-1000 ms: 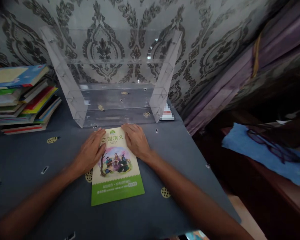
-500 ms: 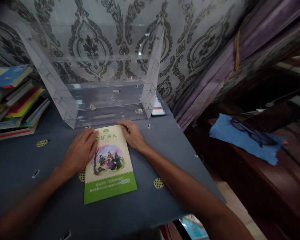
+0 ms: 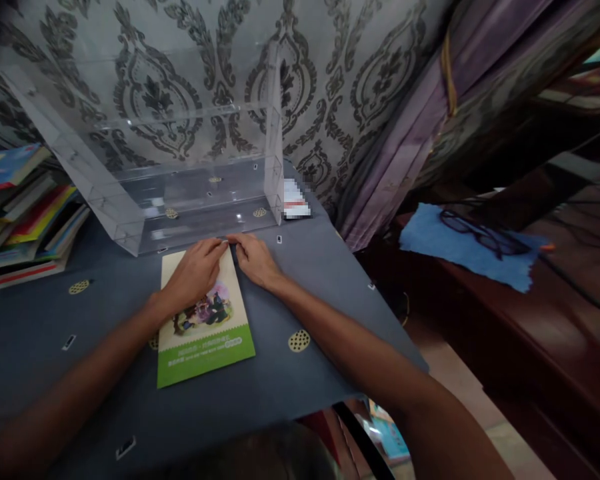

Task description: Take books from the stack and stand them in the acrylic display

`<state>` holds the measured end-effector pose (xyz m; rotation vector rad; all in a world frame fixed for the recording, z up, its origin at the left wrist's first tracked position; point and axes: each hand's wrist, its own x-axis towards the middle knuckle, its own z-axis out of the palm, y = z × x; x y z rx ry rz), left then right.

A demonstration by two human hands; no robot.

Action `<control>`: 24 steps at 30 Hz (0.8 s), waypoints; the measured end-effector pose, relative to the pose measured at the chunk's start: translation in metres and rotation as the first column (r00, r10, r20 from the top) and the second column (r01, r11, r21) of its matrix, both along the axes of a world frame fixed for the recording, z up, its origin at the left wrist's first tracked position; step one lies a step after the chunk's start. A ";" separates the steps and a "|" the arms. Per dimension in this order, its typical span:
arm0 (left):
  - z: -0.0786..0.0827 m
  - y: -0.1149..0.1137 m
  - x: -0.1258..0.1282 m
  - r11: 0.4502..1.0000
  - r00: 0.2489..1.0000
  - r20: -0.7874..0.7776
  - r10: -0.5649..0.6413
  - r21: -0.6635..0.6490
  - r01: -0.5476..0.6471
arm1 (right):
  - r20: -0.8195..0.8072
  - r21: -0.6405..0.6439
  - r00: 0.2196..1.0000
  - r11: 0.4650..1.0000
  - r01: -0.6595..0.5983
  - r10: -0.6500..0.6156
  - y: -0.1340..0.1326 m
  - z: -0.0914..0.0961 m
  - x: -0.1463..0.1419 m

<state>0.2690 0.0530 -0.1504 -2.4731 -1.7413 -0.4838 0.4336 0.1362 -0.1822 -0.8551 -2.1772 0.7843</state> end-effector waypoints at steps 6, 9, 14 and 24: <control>-0.006 0.003 0.000 1.000 0.999 0.050 -0.008 0.003 0.008 | 0.031 0.051 1.000 0.999 -0.003 0.002 0.002 -0.004 -0.002; -0.005 -0.003 0.001 0.999 0.998 0.060 -0.033 0.013 0.032 | 0.051 0.072 0.998 0.997 -0.039 0.036 0.002 -0.004 -0.003; 0.005 -0.039 0.013 0.989 0.988 0.046 -0.147 -0.001 0.147 | 0.100 0.088 0.995 0.995 -0.038 0.029 -0.001 0.001 -0.005; 0.014 -0.132 0.036 0.926 0.929 0.011 -0.371 -0.075 0.371 | 0.111 0.132 0.992 0.988 -0.074 0.060 -0.003 0.005 -0.004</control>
